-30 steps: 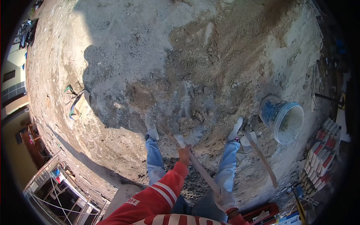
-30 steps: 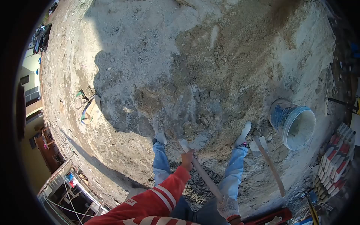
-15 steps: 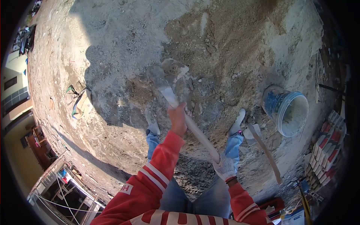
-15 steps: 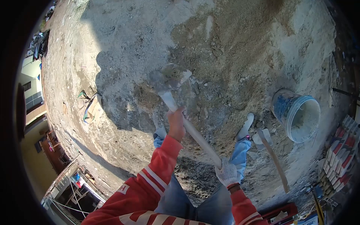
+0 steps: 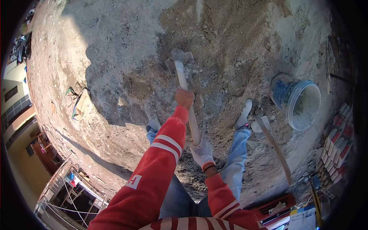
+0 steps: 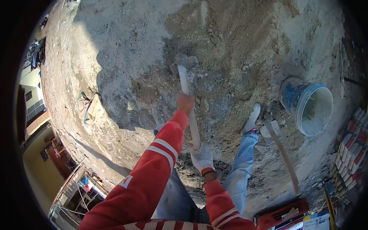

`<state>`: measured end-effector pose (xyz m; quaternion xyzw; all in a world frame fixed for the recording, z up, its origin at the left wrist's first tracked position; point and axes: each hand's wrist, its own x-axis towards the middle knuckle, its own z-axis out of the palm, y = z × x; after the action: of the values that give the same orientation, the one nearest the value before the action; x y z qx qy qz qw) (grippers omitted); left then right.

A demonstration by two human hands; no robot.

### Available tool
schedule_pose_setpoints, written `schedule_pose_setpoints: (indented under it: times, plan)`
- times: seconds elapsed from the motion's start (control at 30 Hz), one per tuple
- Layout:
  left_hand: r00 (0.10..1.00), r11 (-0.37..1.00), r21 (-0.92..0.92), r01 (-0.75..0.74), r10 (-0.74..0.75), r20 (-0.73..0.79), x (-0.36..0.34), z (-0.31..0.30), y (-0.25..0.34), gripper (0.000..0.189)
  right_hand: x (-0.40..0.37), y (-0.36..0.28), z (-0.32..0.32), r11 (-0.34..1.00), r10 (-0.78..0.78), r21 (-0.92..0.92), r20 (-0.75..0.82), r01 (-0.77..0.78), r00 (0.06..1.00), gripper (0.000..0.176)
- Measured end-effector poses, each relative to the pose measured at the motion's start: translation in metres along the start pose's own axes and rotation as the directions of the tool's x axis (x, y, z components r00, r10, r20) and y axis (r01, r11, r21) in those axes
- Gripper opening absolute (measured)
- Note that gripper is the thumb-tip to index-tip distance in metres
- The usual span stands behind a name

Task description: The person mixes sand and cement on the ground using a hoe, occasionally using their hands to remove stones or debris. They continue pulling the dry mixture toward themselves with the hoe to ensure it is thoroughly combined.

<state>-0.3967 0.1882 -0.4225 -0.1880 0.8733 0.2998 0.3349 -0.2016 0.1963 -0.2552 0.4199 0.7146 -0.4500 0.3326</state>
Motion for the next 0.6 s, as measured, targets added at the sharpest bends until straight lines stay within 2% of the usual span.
schedule_pose_setpoints:
  times: [0.07,0.13,0.17,0.2,0.23,0.3,0.37,0.4,0.47,0.57,0.6]
  plan:
    - [0.998,0.999,-0.038,0.038,-0.036,0.056,-0.039,0.018,-0.044,0.038,-0.043,0.018,-0.010,0.993,0.099,0.061,0.087,-0.105,0.991,0.041]
    - [0.998,0.995,-0.102,0.020,-0.013,0.069,-0.084,0.042,-0.098,0.040,-0.082,0.048,-0.029,0.984,0.173,-0.082,0.201,-0.159,0.964,0.043]
    - [0.988,0.980,-0.140,0.139,-0.127,0.089,-0.120,0.039,-0.099,0.042,-0.104,0.071,-0.039,0.987,0.125,-0.124,0.186,-0.103,0.975,0.045]
    - [0.995,0.977,-0.192,0.097,-0.094,0.026,-0.151,0.043,-0.116,0.037,-0.124,0.093,-0.053,0.984,0.077,-0.171,0.179,-0.046,0.981,0.046]
    - [0.961,0.897,-0.348,0.274,-0.247,0.121,-0.195,0.016,-0.083,0.032,-0.142,0.102,-0.075,0.969,0.105,-0.240,0.228,-0.049,0.968,0.046]
    - [0.922,0.678,-0.626,0.385,-0.312,0.229,-0.255,0.014,-0.108,0.025,-0.170,0.109,-0.116,0.924,0.203,-0.375,0.304,-0.079,0.931,0.043]
    - [0.820,0.443,-0.706,0.553,-0.442,0.364,-0.297,-0.002,-0.099,0.022,-0.191,0.112,-0.136,0.889,0.277,-0.444,0.324,-0.113,0.905,0.040]
    - [0.819,0.439,-0.707,0.555,-0.438,0.372,-0.306,-0.002,-0.107,0.022,-0.198,0.113,-0.142,0.858,0.291,-0.503,0.308,-0.104,0.906,0.039]
    - [0.752,0.397,-0.682,0.614,-0.557,0.352,-0.315,0.009,-0.119,0.019,-0.192,0.113,-0.150,0.815,0.302,-0.571,0.275,-0.098,0.913,0.037]
    - [0.761,0.366,-0.721,0.589,-0.551,0.342,-0.291,-0.002,-0.093,0.019,-0.179,0.106,-0.146,0.825,0.296,-0.558,0.300,-0.084,0.907,0.032]
    - [0.784,0.362,-0.740,0.567,-0.513,0.350,-0.272,-0.008,-0.079,0.019,-0.164,0.096,-0.142,0.834,0.259,-0.544,0.245,-0.089,0.934,0.031]
